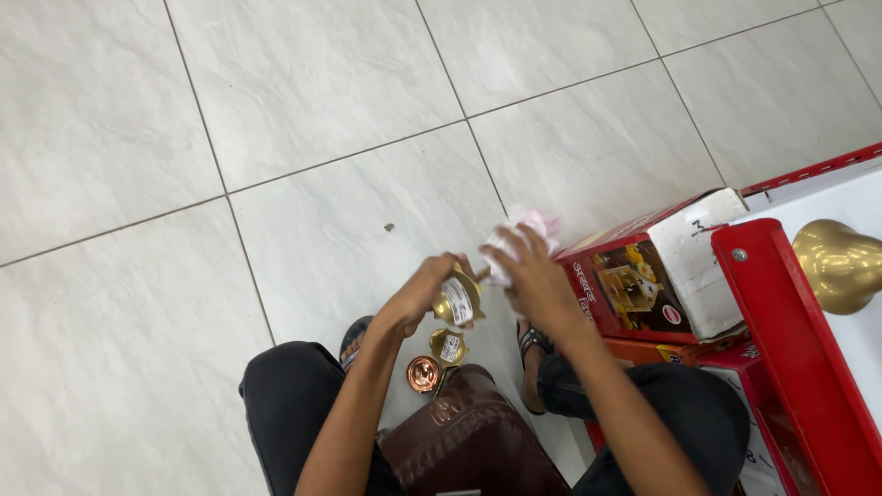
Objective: Cleaning and organizing brass oil lamps on store shelves.
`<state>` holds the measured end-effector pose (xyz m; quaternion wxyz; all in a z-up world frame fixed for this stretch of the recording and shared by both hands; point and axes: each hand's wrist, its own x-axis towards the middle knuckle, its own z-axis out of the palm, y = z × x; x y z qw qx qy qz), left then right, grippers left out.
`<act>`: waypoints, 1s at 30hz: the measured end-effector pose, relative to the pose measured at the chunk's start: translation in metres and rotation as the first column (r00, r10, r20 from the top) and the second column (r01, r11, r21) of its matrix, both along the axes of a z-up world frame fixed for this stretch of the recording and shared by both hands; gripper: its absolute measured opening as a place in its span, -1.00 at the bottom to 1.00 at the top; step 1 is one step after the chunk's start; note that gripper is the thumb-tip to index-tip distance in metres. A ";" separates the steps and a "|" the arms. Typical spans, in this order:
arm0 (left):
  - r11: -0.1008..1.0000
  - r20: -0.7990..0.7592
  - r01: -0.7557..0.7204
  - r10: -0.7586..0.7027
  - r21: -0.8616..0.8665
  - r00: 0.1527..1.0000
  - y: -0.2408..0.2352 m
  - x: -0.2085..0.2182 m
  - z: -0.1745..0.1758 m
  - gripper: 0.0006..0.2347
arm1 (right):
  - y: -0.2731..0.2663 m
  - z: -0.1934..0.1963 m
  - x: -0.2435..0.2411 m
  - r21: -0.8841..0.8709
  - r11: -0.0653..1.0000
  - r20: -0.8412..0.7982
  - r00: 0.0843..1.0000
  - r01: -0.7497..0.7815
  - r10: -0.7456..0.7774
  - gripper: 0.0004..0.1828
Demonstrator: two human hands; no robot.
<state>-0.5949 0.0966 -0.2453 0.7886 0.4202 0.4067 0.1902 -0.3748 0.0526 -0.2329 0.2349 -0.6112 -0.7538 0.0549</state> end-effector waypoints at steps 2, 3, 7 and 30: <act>0.997 0.002 0.046 -0.046 -0.054 0.999 -0.001 0.002 -0.008 -0.58 | 0.003 0.009 -0.008 -0.089 0.994 0.077 0.995 -0.060 0.067 -0.25; 0.990 0.010 0.087 -0.087 -0.113 0.996 -0.005 0.004 -0.012 -0.60 | 0.002 0.013 -0.011 -0.188 0.976 0.149 0.978 -0.115 0.144 -0.23; 0.949 -0.034 0.286 -0.284 0.132 0.958 0.000 0.001 -0.026 -0.52 | 0.003 -0.006 0.002 -0.399 0.916 0.071 0.994 -0.048 0.083 -0.50; 0.721 0.203 -0.680 0.692 -0.136 0.693 0.006 0.049 -0.044 -0.66 | -0.033 0.007 -0.039 -0.714 0.663 -0.699 0.160 -0.225 -0.697 -0.38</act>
